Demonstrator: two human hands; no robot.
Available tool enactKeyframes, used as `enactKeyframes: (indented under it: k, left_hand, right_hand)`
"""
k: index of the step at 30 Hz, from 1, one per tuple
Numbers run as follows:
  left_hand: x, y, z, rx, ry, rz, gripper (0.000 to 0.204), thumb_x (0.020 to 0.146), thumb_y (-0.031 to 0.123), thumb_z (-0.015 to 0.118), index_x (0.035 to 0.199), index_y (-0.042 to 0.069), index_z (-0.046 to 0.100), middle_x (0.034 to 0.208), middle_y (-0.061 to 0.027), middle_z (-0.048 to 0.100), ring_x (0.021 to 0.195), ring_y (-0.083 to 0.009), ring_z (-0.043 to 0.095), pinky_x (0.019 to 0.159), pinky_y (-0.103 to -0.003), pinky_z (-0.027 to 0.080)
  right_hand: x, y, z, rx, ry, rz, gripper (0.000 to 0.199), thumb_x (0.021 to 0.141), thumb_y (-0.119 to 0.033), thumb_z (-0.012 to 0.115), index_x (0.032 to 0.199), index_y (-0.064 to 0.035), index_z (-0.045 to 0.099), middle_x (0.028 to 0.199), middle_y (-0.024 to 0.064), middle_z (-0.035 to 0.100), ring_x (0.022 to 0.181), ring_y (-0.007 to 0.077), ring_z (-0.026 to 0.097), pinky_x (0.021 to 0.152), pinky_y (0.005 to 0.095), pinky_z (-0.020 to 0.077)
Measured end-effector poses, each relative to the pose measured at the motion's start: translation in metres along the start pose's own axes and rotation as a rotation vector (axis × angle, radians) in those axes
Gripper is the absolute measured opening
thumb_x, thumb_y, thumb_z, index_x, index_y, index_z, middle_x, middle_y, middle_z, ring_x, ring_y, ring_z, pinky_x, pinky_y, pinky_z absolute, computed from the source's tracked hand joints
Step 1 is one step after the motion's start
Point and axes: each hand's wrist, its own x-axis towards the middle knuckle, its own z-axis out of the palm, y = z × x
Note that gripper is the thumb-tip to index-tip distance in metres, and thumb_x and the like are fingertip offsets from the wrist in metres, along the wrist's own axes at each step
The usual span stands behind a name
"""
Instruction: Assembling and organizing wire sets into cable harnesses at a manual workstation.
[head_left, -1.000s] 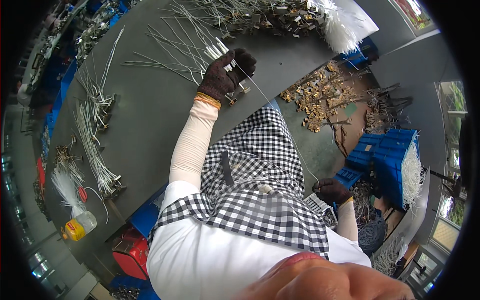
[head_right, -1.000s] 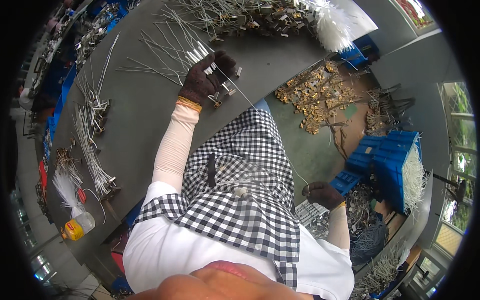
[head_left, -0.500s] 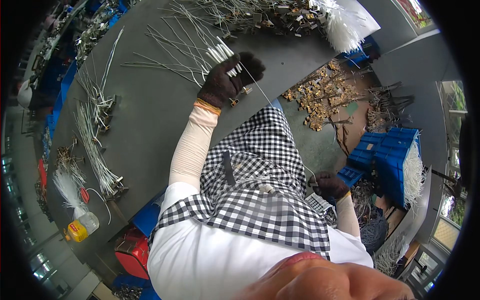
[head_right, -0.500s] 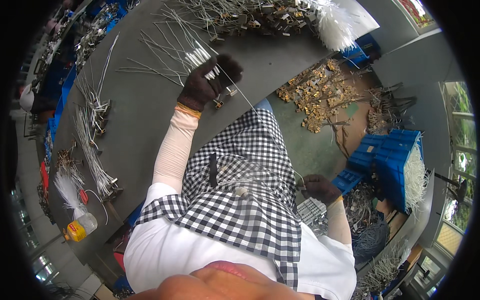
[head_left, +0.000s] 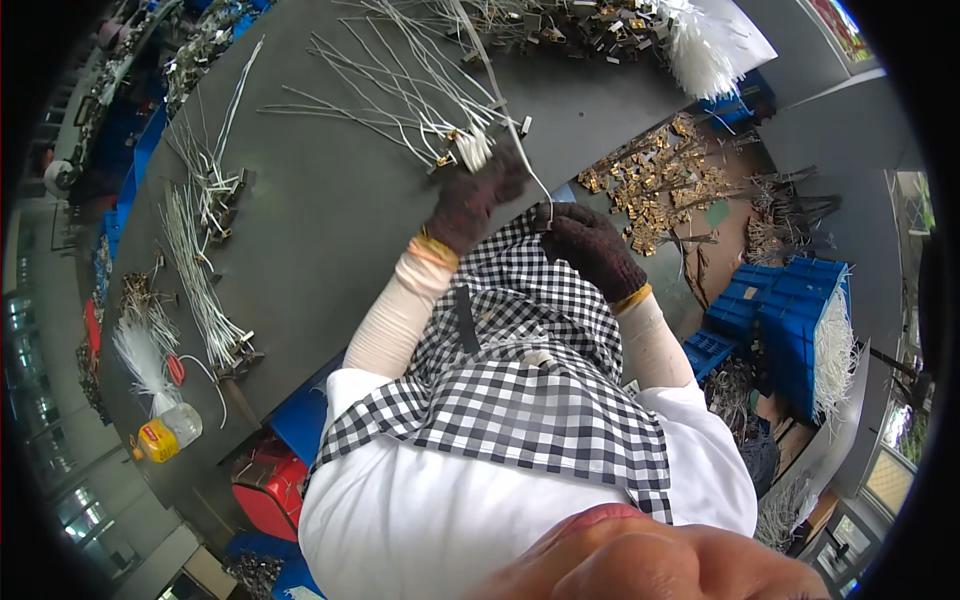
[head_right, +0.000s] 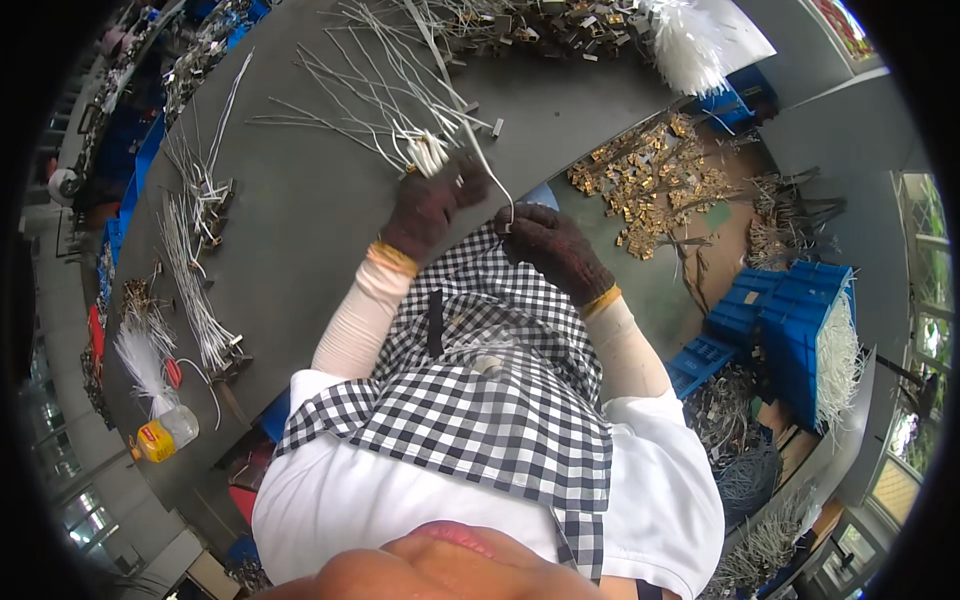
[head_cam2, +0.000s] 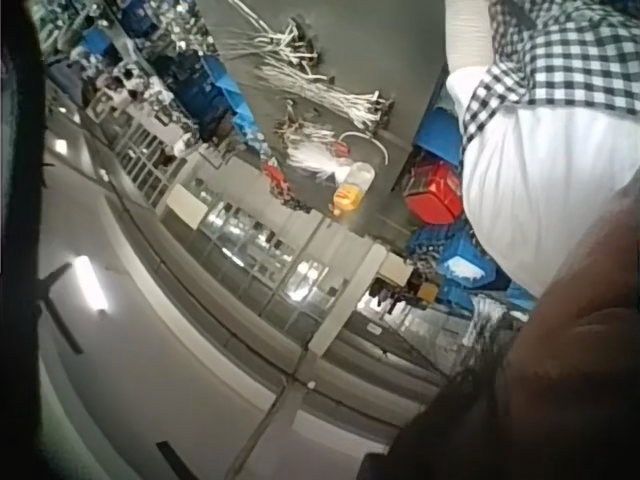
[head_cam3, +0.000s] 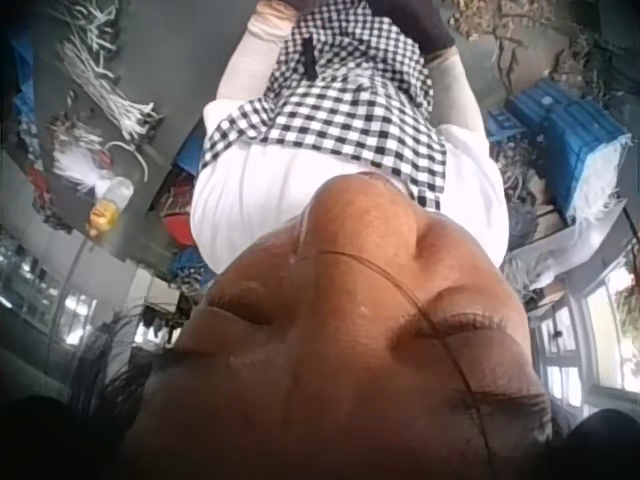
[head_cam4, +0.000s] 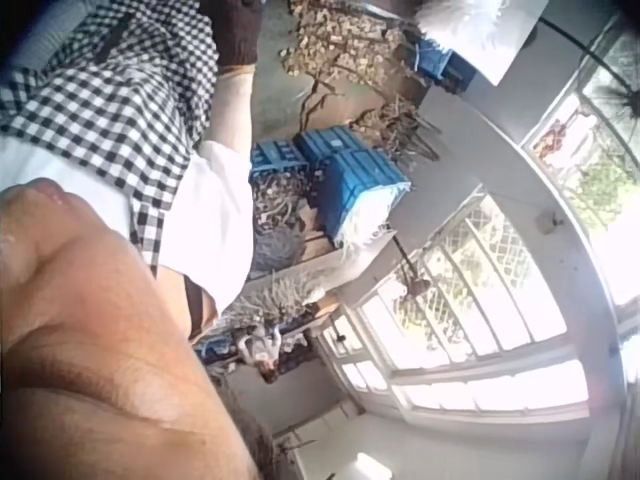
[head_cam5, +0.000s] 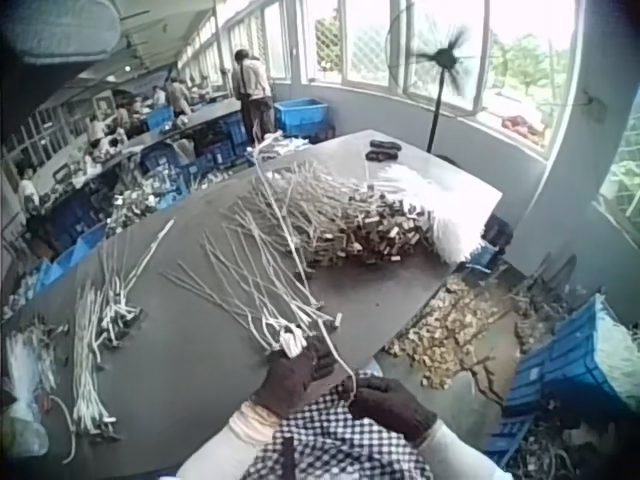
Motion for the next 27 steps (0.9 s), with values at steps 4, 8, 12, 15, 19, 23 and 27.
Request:
enactKeyframes:
  k: [4, 8, 12, 15, 19, 23, 27]
  left_hand:
    - [0.021, 0.019, 0.001, -0.270, 0.222, -0.242, 0.026, 0.098, 0.020, 0.062, 0.113, -0.001, 0.062, 0.097, -0.0133, 0.070, 0.080, -0.0218, 0.071, 0.071, -0.037, 0.061]
    - [0.020, 0.002, -0.018, -0.448, 0.024, -0.325, 0.028, 0.101, 0.023, 0.057, 0.113, -0.002, 0.061, 0.100, -0.0120, 0.067, 0.093, -0.0202, 0.067, 0.082, -0.034, 0.056]
    - [0.012, 0.004, -0.015, -0.325, -0.141, -0.184, 0.029, 0.101, 0.023, 0.057, 0.115, -0.002, 0.060, 0.105, -0.0121, 0.067, 0.095, -0.0201, 0.066, 0.085, -0.033, 0.056]
    - [0.014, -0.017, -0.016, -0.153, -0.127, 0.020, 0.025, 0.105, 0.012, 0.046, 0.118, 0.000, 0.064, 0.111, -0.0103, 0.067, 0.102, -0.0181, 0.067, 0.087, -0.032, 0.056]
    - [0.021, -0.008, -0.035, 0.233, 0.012, 0.074, 0.023, 0.100, 0.014, 0.055, 0.118, 0.004, 0.066, 0.102, -0.0096, 0.070, 0.092, -0.0182, 0.069, 0.079, -0.030, 0.056]
    - [0.022, 0.017, -0.069, 0.007, 0.329, -0.223, 0.027, 0.100, 0.024, 0.058, 0.118, 0.004, 0.065, 0.092, -0.0065, 0.070, 0.075, -0.0140, 0.067, 0.068, -0.027, 0.053]
    - [0.018, 0.017, -0.096, -0.039, 0.447, -0.300, 0.032, 0.099, 0.031, 0.060, 0.114, 0.004, 0.067, 0.074, -0.0062, 0.069, 0.057, -0.0123, 0.063, 0.050, -0.024, 0.045]
  right_hand:
    - [0.005, 0.004, 0.006, -0.135, -0.078, 0.079, 0.030, 0.093, -0.014, 0.064, 0.119, 0.0007, 0.066, 0.094, 0.0063, 0.067, 0.081, 0.0134, 0.063, 0.074, 0.0271, 0.0532]
    - [0.010, 0.017, -0.012, -0.243, -0.128, -0.006, 0.033, 0.092, -0.012, 0.066, 0.122, 0.0005, 0.066, 0.095, 0.0072, 0.068, 0.085, 0.0151, 0.065, 0.079, 0.0310, 0.0558]
    - [0.033, 0.011, -0.021, -0.329, -0.181, 0.009, 0.040, 0.090, -0.010, 0.068, 0.128, 0.0019, 0.060, 0.107, 0.0107, 0.068, 0.086, 0.0157, 0.065, 0.080, 0.0320, 0.0561]
    - [0.055, -0.008, 0.006, -0.203, -0.130, -0.108, 0.058, 0.088, -0.011, 0.069, 0.140, 0.0006, 0.046, 0.123, 0.0127, 0.062, 0.095, 0.0182, 0.064, 0.081, 0.0313, 0.0552]
    - [0.082, -0.015, 0.027, -0.219, -0.118, -0.181, 0.056, 0.090, -0.013, 0.068, 0.140, 0.0003, 0.046, 0.121, 0.0126, 0.063, 0.091, 0.0187, 0.065, 0.078, 0.0306, 0.0546]
    - [0.113, -0.024, 0.023, -0.386, -0.003, -0.146, 0.051, 0.090, -0.017, 0.068, 0.136, -0.0029, 0.051, 0.116, 0.0143, 0.063, 0.086, 0.0210, 0.066, 0.075, 0.0334, 0.0545]
    - [0.201, -0.051, -0.016, -1.314, 0.425, -0.773, 0.044, 0.089, -0.015, 0.065, 0.132, -0.0099, 0.054, 0.113, 0.0170, 0.063, 0.089, 0.0311, 0.067, 0.075, 0.0397, 0.0549]
